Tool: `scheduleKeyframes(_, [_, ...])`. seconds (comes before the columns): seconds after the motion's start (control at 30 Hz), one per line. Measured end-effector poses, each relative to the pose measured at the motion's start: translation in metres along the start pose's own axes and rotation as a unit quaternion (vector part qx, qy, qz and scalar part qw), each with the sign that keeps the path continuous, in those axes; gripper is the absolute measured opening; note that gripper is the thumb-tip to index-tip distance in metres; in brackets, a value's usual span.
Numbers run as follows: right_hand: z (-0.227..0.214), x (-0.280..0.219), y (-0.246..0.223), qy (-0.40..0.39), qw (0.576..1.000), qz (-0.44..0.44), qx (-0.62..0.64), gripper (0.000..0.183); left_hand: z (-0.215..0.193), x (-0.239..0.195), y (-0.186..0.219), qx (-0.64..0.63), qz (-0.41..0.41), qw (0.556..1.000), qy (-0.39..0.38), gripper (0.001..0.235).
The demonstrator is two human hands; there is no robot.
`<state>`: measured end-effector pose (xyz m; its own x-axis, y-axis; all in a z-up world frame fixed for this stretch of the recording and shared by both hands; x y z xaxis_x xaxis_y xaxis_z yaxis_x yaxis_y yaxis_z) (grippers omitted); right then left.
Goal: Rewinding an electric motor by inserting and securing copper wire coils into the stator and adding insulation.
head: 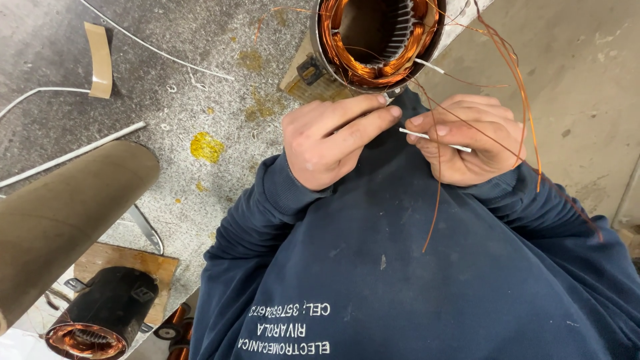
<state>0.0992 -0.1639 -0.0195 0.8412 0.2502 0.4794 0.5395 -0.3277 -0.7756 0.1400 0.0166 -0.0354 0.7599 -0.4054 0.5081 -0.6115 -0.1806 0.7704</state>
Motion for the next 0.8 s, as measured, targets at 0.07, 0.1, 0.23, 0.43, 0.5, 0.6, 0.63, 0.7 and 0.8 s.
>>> scheduleKeyframes(0.07, [0.000,0.002,0.000,-0.004,1.000,-0.001,-0.007,0.034,0.000,0.000,0.000,0.000,0.001,1.000,0.002,0.034])
scheduleKeyframes(0.1, [0.000,0.004,-0.003,-0.008,1.000,-0.020,-0.023,0.035,0.000,0.000,0.000,0.002,0.002,1.000,0.002,0.034])
scheduleKeyframes(0.23, [0.002,0.006,-0.010,-0.007,0.992,-0.105,-0.070,0.039,0.000,0.001,0.002,0.000,0.003,1.000,-0.004,0.037])
scheduleKeyframes(0.43, [0.006,0.000,-0.007,-0.016,0.993,-0.085,-0.083,0.039,0.003,-0.002,-0.002,-0.014,-0.002,1.000,-0.002,0.038])
scheduleKeyframes(0.5, [0.009,0.003,-0.006,-0.024,0.993,-0.079,-0.086,0.038,0.003,-0.003,-0.003,-0.015,-0.006,1.000,-0.005,0.037])
scheduleKeyframes(0.6, [0.011,0.007,-0.006,-0.037,0.991,-0.086,-0.093,0.036,0.003,-0.004,-0.005,-0.014,-0.014,1.000,-0.006,0.035])
scheduleKeyframes(0.63, [0.012,0.008,-0.007,-0.041,0.989,-0.098,-0.099,0.035,0.003,-0.004,-0.005,-0.015,-0.017,1.000,-0.005,0.034])
scheduleKeyframes(0.7, [0.014,0.013,-0.009,-0.049,0.985,-0.124,-0.110,0.033,0.001,-0.003,-0.007,0.002,-0.013,1.000,-0.001,0.033])
scheduleKeyframes(0.8, [0.022,0.016,-0.013,-0.057,0.971,-0.189,-0.133,0.029,-0.002,-0.003,-0.008,0.028,-0.014,1.000,0.000,0.035])
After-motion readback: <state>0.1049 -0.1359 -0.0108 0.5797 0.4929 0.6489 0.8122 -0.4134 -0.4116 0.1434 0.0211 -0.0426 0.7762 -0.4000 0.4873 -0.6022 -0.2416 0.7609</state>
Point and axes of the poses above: each hand's wrist, its own x-axis towards the middle knuckle, its own z-axis out of the palm, y = z × x, the point moved 8 cm from there along x, towards the middle knuckle, and after that the axes turned 3 degrees about y, right-handed, at the moved point
